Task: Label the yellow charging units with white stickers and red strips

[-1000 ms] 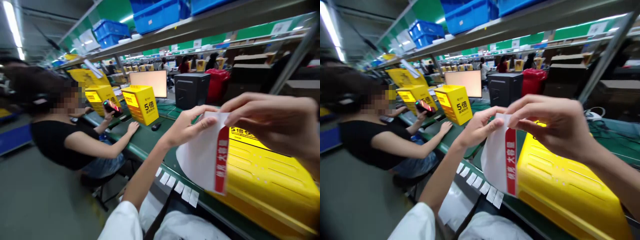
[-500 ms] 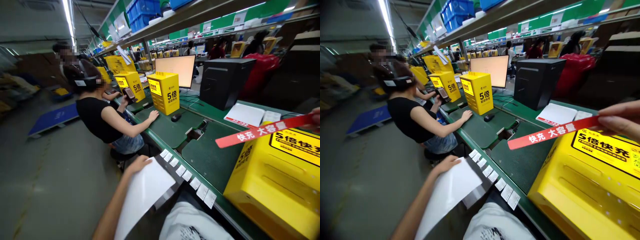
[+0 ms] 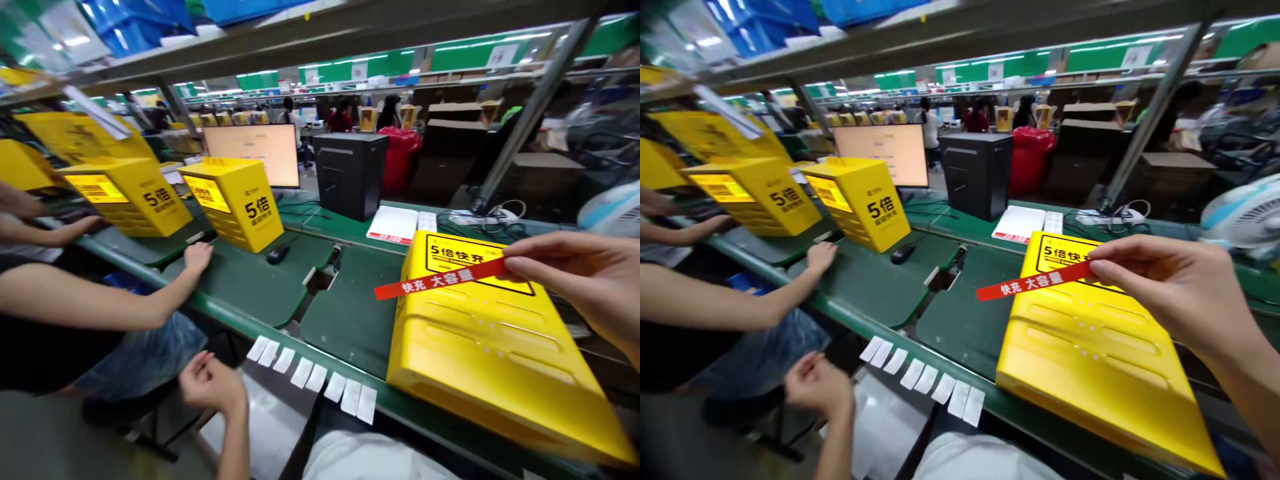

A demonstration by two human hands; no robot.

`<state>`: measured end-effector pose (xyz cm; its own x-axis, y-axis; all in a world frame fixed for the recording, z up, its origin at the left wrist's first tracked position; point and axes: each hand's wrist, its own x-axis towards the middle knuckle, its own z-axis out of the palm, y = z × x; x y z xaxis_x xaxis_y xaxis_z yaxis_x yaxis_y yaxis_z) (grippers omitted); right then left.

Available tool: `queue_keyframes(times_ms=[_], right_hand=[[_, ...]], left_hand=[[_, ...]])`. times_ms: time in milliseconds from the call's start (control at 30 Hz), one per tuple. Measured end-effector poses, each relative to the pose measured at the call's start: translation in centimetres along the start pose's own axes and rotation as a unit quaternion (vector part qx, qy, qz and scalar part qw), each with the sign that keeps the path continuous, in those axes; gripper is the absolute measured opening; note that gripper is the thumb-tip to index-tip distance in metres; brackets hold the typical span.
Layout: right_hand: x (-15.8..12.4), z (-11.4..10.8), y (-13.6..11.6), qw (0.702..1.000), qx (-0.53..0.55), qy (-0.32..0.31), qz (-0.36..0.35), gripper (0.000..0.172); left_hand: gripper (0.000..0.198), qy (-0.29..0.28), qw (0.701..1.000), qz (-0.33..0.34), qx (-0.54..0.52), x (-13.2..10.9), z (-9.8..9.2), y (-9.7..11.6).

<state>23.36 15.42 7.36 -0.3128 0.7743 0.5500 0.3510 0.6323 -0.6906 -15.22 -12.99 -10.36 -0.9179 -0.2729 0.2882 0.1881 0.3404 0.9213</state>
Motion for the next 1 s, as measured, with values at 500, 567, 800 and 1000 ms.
queue_keyframes(times_ms=[500,567,800,1000], right_hand=[[-2.3,-0.6,-0.5,0.984,0.150,0.037,0.084,0.016],[-2.7,-0.7,0.0,0.985,0.129,0.069,0.088,0.016],[-4.1,-1.3,4.1,0.972,0.082,0.138,0.173,0.080],[-4.5,-0.3,7.8,0.957,0.060,0.144,0.245,0.063]], left_hand=[[0.028,-0.607,0.746,-0.113,-0.249,-14.7,4.7,17.4],[0.025,-0.600,0.759,-0.072,-0.243,-14.7,5.7,18.0],[0.022,-0.663,0.728,0.097,-0.144,-16.8,11.0,21.2],[0.019,-0.609,0.751,0.256,-0.008,-19.1,13.5,22.0]])
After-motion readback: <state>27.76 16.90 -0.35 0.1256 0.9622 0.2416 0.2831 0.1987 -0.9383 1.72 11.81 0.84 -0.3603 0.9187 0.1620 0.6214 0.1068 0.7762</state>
